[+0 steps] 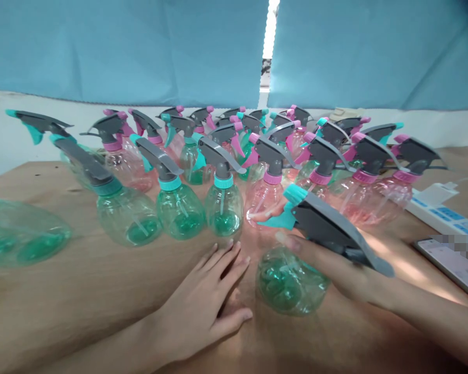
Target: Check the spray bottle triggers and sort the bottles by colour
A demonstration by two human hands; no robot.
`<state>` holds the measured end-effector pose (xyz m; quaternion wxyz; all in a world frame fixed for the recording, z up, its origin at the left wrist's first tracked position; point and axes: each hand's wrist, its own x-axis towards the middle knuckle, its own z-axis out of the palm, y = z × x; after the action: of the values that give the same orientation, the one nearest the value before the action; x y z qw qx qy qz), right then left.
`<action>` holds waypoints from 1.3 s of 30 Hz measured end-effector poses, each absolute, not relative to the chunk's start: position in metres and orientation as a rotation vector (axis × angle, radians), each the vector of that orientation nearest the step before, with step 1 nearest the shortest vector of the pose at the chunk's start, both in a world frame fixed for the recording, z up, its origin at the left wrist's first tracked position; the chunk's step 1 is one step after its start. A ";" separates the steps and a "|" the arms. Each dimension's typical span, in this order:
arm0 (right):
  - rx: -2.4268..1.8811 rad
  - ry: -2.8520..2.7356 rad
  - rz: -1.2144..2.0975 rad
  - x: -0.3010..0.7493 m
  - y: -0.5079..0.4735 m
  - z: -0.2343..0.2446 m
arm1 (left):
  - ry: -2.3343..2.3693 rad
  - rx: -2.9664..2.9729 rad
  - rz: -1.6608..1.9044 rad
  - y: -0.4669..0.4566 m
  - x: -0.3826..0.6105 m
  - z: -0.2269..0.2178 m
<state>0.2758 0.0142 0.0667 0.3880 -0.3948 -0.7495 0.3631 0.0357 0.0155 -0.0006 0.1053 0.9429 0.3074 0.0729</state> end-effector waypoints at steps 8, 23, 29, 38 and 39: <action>-1.092 -1.793 0.880 0.277 0.010 0.065 | 0.916 2.799 0.218 0.013 0.035 -0.001; -1.088 -1.807 0.954 0.280 0.009 0.061 | 0.971 2.756 0.168 0.015 0.037 0.000; -0.952 -1.759 1.104 0.272 0.013 0.067 | 0.966 2.751 0.220 0.015 0.037 -0.002; -0.993 -1.810 1.159 0.275 0.010 0.082 | 0.954 2.786 0.193 0.015 0.036 -0.001; -0.991 -1.816 1.159 0.275 0.010 0.081 | 0.956 2.787 0.189 0.015 0.036 -0.001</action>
<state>0.2754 0.0098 0.0813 0.3754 -0.3874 -0.7098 0.4530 0.0364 0.0149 -0.0011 0.0943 0.9398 0.3222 0.0636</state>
